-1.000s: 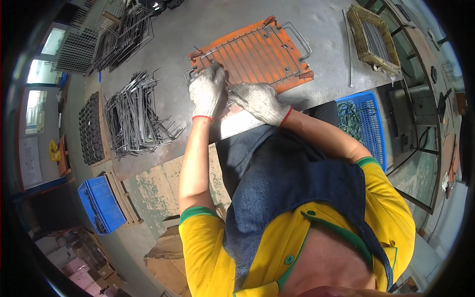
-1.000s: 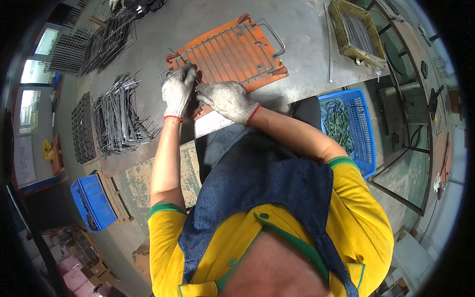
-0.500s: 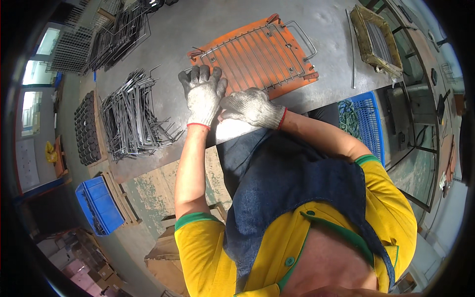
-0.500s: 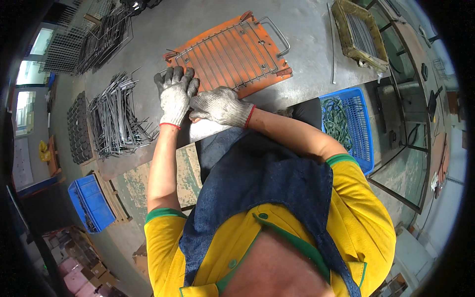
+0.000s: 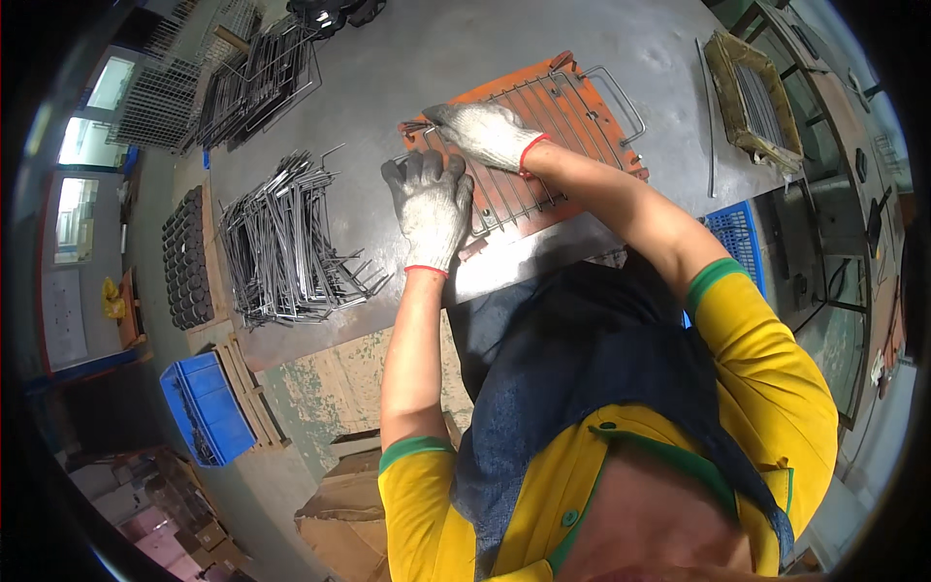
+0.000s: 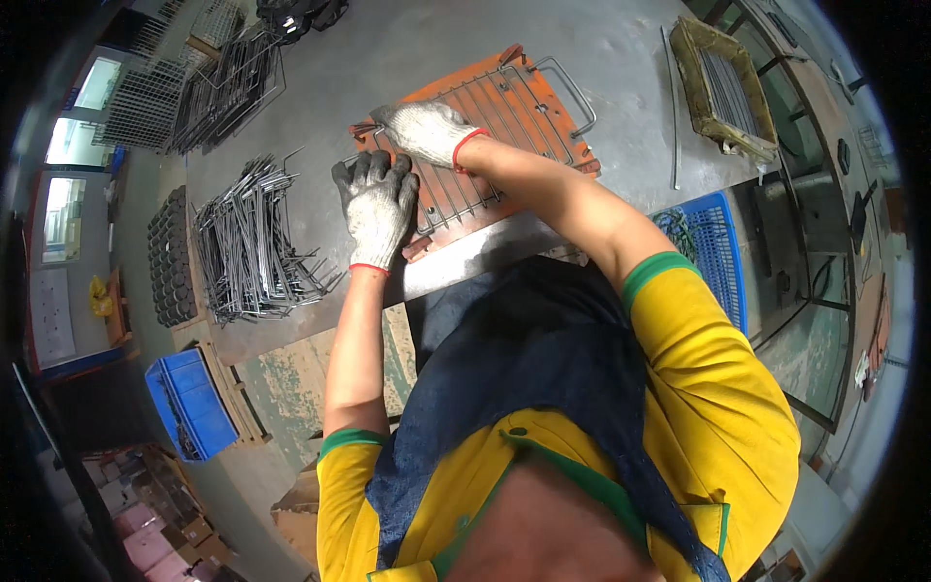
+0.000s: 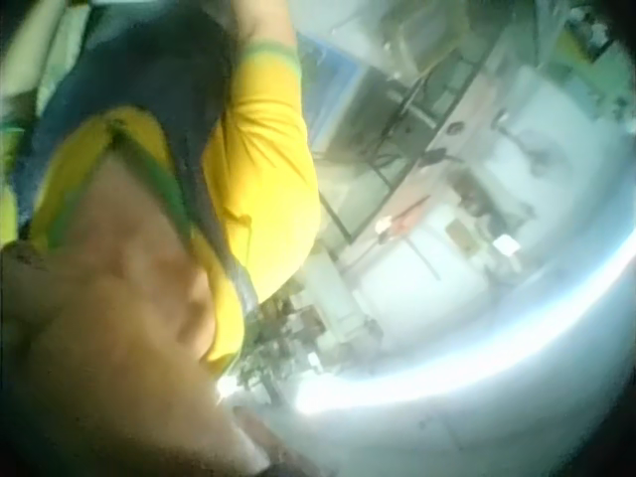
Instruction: The person inserts metal rods into slots on an orange rectangular frame to assemble a wire rack. They repeatedly pick up rods from a pile on the table, place them into the frame, and then move the completed rack aside. The process is repeated for multiple units.
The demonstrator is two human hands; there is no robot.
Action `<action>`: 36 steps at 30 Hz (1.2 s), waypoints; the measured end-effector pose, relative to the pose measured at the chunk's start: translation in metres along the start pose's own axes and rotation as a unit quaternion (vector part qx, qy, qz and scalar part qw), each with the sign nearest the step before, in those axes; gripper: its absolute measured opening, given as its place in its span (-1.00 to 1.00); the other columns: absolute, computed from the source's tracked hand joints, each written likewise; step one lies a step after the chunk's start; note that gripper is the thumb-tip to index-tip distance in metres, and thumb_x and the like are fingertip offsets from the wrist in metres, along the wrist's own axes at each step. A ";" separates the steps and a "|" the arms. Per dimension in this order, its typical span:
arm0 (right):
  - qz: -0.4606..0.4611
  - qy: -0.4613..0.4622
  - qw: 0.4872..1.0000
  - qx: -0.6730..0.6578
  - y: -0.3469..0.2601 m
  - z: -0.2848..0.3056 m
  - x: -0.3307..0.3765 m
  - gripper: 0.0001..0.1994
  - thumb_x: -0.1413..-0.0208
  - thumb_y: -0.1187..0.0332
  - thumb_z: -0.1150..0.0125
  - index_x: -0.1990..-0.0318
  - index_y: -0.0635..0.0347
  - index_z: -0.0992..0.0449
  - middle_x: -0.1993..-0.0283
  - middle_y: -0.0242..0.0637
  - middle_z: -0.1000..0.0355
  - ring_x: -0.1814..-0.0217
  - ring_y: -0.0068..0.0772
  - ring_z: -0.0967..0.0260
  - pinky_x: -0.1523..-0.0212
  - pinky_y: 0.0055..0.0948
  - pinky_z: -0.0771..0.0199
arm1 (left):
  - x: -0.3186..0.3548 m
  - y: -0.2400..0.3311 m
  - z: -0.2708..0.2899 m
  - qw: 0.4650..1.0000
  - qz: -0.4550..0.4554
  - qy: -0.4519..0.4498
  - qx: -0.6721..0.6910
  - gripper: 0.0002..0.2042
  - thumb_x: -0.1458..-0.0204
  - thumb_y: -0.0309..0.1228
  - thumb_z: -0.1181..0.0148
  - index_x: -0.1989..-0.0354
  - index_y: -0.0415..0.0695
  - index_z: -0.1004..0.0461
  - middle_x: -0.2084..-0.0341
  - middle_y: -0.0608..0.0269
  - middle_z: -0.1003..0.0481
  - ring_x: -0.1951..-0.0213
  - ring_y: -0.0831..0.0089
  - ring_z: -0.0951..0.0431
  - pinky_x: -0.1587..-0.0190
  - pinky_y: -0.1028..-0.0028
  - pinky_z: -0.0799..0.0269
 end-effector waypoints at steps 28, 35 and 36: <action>-0.044 0.231 0.972 -0.007 0.120 0.099 0.034 -0.61 -0.33 0.11 0.14 -0.14 0.10 -0.43 0.25 -0.05 -0.57 0.14 0.01 -0.55 0.02 -0.11 -0.52 | -0.004 0.004 -0.001 0.999 0.004 -0.016 0.041 -0.73 -0.12 -0.19 -0.10 0.12 0.00 -0.59 0.17 0.17 -0.50 -0.04 0.18 -0.44 -0.25 -0.03 0.01; -0.107 0.315 0.939 0.085 0.179 0.170 0.066 -0.59 -0.28 0.08 0.09 -0.08 0.12 -0.51 0.13 -0.11 -0.57 0.09 -0.09 -0.56 -0.03 -0.13 -0.49 | -0.062 0.099 0.009 0.963 -0.072 0.014 0.258 -0.70 -0.15 -0.21 -0.08 0.07 -0.10 -0.53 0.07 0.06 -0.48 0.05 0.05 -0.48 -0.12 0.14 -0.30; -0.113 0.293 0.947 0.069 0.176 0.168 0.063 -0.59 -0.27 0.07 0.07 -0.07 0.11 -0.52 0.12 -0.11 -0.57 0.07 -0.08 -0.55 -0.04 -0.13 -0.48 | -0.074 0.122 0.006 0.957 -0.120 -0.003 0.263 -0.70 -0.14 -0.24 -0.05 0.06 -0.13 -0.51 0.06 0.02 -0.48 0.00 0.04 -0.46 -0.17 0.10 -0.22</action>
Point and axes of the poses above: each hand's wrist, its own x-axis away from the middle knuckle, its own z-axis out of the back of the hand, y = z × x, the point moved 9 cm from there along -x, towards the middle knuckle
